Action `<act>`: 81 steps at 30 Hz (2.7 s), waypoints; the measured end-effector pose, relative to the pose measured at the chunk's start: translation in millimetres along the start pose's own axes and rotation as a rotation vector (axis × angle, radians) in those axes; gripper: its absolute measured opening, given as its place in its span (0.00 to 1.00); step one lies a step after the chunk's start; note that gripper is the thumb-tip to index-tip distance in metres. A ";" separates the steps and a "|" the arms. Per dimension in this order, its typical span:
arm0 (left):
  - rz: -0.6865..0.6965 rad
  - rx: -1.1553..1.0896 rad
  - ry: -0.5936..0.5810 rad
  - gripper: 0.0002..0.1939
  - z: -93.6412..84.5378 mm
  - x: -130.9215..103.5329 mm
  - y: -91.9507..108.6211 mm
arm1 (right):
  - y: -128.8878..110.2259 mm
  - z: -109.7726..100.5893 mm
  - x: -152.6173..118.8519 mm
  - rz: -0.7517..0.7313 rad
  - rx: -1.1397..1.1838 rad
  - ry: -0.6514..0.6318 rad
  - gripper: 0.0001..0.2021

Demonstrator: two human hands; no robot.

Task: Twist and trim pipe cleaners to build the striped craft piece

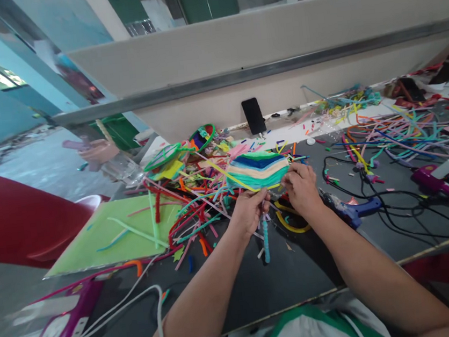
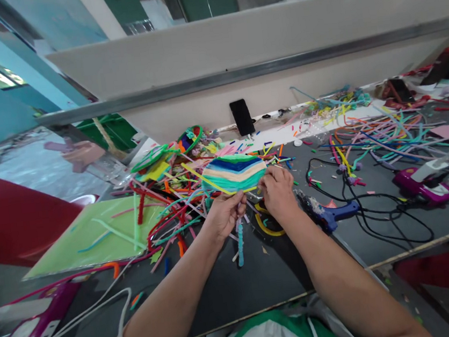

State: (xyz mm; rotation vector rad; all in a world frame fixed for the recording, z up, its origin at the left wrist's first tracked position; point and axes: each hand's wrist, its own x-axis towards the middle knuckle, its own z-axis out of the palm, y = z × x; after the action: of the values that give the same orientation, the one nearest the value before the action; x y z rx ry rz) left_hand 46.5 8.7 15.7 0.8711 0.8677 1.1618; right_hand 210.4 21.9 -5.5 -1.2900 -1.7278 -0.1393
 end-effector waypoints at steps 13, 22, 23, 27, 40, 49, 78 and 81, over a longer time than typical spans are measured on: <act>0.029 0.060 0.046 0.14 0.2 1.3 -5.6 | 1.6 5.3 1.2 -0.066 0.183 -0.007 0.07; -0.014 -0.006 0.121 0.14 6.3 -3.9 4.2 | -3.1 -8.3 2.7 -0.024 0.354 0.110 0.11; -0.025 -0.015 0.122 0.14 5.4 -3.6 4.7 | -3.7 -8.4 2.6 0.000 0.385 0.126 0.13; -0.041 -0.034 0.120 0.15 1.3 -1.8 3.9 | -3.9 0.3 -0.6 0.129 0.463 0.085 0.20; -0.032 0.012 0.096 0.14 2.2 -1.8 1.4 | -1.8 -0.7 -0.3 0.310 0.420 -0.025 0.21; -0.168 0.075 0.012 0.14 -12.1 2.0 16.8 | 24.1 -15.4 11.1 0.091 0.507 -0.141 0.24; -0.322 -0.006 -0.109 0.07 -14.9 -0.5 23.1 | 37.1 -28.5 16.4 -0.225 0.163 -0.336 0.28; -0.331 -0.014 -0.093 0.06 -14.0 -0.7 23.6 | 35.3 -25.7 15.1 -0.243 0.157 -0.291 0.27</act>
State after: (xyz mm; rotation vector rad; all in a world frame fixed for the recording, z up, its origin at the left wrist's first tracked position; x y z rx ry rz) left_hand 24.6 13.7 31.4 0.7307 0.8880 0.8324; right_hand 254.0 33.0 4.8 -1.0199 -2.0982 0.0469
